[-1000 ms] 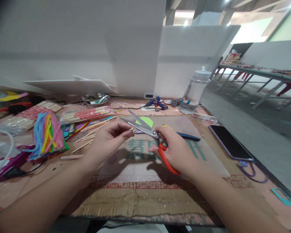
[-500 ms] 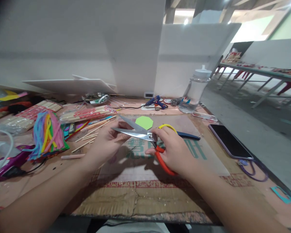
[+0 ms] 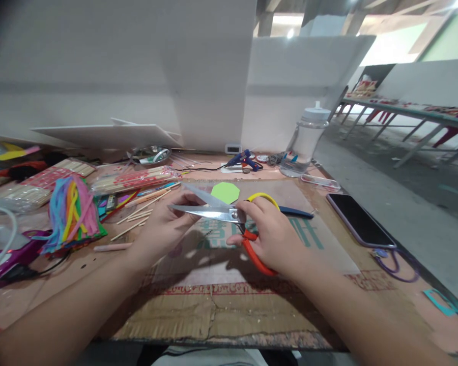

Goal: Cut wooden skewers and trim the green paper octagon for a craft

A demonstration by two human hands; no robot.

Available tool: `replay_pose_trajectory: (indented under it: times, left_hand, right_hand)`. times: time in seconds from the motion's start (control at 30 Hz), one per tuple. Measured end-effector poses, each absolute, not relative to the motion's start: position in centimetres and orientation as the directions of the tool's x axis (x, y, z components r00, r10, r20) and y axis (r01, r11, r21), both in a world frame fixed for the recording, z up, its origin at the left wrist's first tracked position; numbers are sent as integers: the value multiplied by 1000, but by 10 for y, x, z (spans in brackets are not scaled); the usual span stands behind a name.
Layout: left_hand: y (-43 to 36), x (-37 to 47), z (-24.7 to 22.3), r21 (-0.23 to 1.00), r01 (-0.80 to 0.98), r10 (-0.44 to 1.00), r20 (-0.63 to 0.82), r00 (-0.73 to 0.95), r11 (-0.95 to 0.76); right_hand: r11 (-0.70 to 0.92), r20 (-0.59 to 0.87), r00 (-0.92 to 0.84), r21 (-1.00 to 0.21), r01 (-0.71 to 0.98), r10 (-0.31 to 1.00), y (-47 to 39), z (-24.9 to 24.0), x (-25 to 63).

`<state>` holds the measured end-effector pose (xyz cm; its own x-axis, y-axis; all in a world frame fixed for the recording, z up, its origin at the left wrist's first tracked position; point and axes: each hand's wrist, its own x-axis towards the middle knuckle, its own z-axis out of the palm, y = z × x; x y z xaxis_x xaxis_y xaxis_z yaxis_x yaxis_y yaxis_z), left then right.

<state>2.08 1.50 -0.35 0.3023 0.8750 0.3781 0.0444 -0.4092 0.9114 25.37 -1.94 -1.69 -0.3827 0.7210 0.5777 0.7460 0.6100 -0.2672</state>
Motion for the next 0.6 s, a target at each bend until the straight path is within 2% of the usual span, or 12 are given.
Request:
replay_pose_trajectory:
  times: [0.27,0.43,0.53,0.6]
  left_hand:
    - [14,22,-2,899,50,866,403,298,-435]
    - [17,25,-6,945,-23,892,317,322,-327]
    - [23,25,-10,955,-78,893,295,340,-286]
    - [28,23,-13,956,-166,891,285,353,-240]
  right_hand:
    - [594,537,-393,-271,757,746,-20,-18,257]
    - [525,513,-338,-277,805,789,-23,-23,257]
    - [477,536,-274,-285,831,798,-17,-21,261]
    - [385,546,-175,-298,873,819,-7,-17,271]
